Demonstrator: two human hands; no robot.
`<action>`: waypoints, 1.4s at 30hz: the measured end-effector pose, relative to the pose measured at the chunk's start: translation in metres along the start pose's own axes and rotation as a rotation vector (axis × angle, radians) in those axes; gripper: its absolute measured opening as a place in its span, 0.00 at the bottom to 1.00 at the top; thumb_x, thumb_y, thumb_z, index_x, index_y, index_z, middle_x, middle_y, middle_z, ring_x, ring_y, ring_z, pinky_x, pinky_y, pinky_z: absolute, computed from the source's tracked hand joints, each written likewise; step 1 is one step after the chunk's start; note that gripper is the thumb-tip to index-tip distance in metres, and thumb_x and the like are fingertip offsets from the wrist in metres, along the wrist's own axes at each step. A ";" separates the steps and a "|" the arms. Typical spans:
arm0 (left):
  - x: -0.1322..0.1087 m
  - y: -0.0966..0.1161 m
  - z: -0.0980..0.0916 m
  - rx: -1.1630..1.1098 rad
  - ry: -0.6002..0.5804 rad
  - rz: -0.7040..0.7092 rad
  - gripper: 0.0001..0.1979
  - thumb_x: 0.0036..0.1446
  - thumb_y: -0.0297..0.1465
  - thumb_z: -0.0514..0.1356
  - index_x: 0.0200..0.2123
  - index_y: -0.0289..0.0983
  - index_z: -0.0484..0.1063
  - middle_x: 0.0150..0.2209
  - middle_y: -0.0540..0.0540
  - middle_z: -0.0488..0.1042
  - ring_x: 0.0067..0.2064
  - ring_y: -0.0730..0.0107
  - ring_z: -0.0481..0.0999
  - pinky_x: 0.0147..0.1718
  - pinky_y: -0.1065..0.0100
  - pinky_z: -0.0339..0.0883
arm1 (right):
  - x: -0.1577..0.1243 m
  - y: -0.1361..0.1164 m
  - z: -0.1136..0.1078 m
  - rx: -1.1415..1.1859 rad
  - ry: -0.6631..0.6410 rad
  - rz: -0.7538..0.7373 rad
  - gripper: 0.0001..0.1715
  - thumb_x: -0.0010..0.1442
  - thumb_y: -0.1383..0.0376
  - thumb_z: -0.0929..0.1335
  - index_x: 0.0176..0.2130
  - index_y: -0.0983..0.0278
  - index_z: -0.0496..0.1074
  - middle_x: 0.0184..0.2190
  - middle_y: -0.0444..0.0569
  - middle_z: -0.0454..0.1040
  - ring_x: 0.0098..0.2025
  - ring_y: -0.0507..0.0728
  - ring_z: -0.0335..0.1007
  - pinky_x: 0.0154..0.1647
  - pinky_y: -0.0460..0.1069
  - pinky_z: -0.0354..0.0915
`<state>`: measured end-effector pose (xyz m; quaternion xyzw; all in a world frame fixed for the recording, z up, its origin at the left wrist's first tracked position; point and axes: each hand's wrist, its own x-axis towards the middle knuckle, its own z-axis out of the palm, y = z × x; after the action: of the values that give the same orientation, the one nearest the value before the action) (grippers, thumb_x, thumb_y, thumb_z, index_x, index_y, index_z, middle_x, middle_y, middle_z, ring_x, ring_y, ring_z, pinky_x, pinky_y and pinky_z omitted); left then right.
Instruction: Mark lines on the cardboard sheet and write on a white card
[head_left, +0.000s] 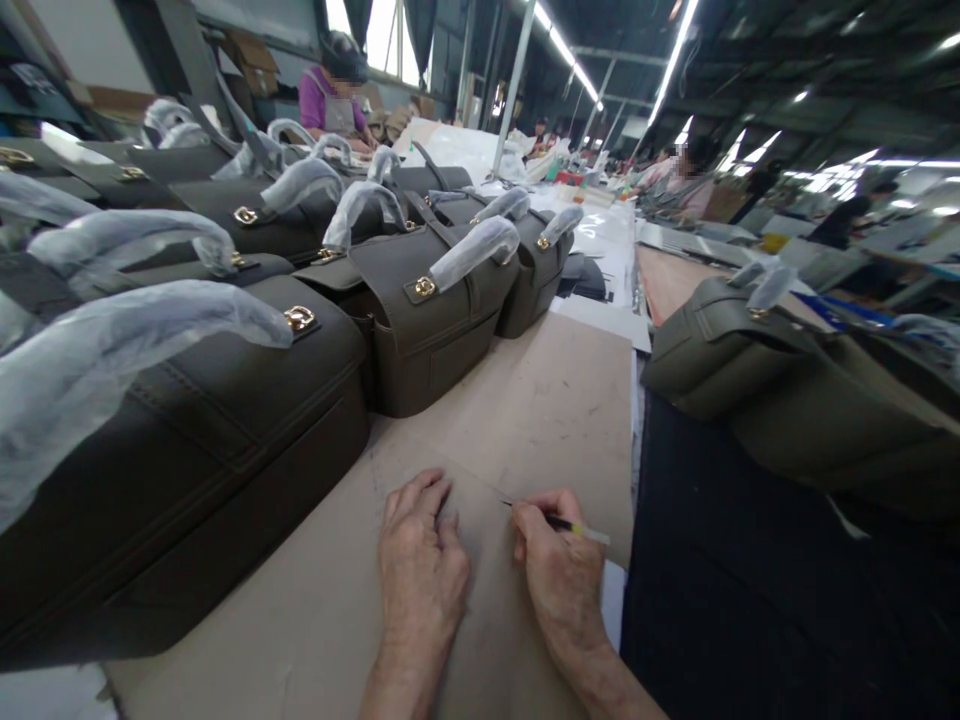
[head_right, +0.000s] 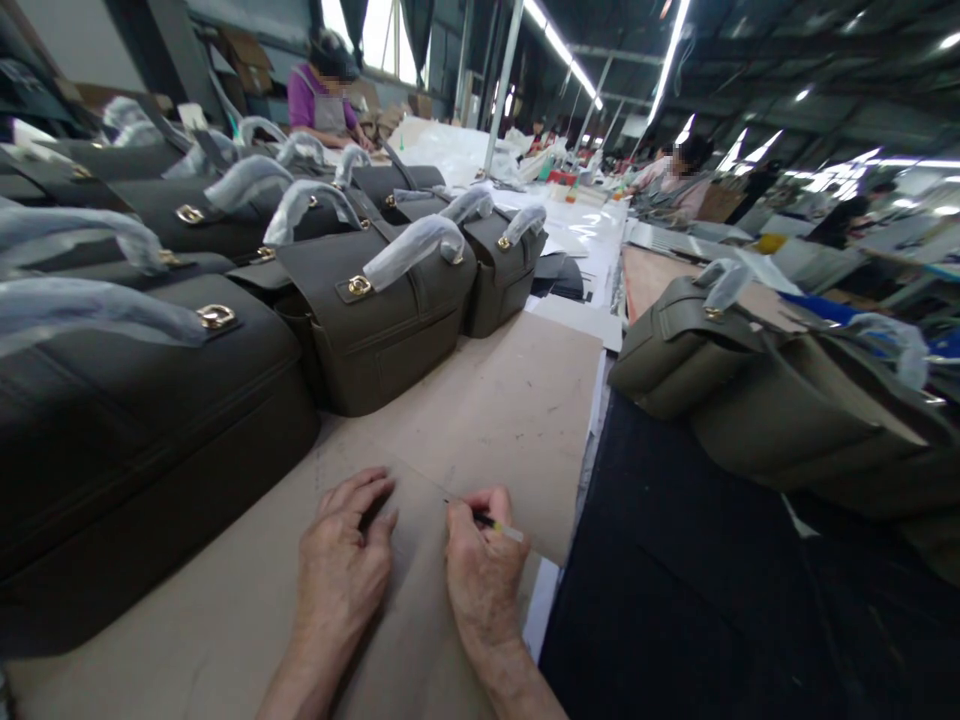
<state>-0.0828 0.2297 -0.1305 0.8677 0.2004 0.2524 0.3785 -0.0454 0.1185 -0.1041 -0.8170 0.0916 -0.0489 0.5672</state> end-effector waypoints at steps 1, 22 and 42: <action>0.000 0.000 -0.001 -0.010 0.017 -0.009 0.14 0.51 0.23 0.53 0.39 0.34 0.74 0.46 0.45 0.73 0.49 0.59 0.69 0.49 0.52 0.69 | 0.000 0.000 0.000 0.001 -0.002 0.000 0.07 0.46 0.61 0.65 0.22 0.62 0.62 0.12 0.38 0.60 0.16 0.51 0.57 0.19 0.46 0.53; 0.002 0.004 -0.002 -0.068 0.078 -0.133 0.14 0.51 0.29 0.51 0.35 0.36 0.75 0.46 0.46 0.73 0.48 0.61 0.70 0.49 0.53 0.70 | 0.001 0.002 0.004 -0.016 -0.022 0.002 0.09 0.46 0.60 0.65 0.22 0.62 0.62 0.12 0.38 0.60 0.16 0.50 0.56 0.18 0.45 0.52; 0.003 0.003 0.000 0.000 0.135 -0.069 0.14 0.50 0.27 0.50 0.33 0.35 0.75 0.43 0.47 0.74 0.46 0.64 0.72 0.47 0.59 0.71 | 0.002 0.003 0.004 -0.058 -0.026 -0.023 0.08 0.46 0.60 0.64 0.21 0.62 0.63 0.13 0.38 0.61 0.18 0.50 0.57 0.20 0.45 0.54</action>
<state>-0.0798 0.2294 -0.1280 0.8413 0.2550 0.2973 0.3726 -0.0434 0.1209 -0.1090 -0.8348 0.0761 -0.0423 0.5437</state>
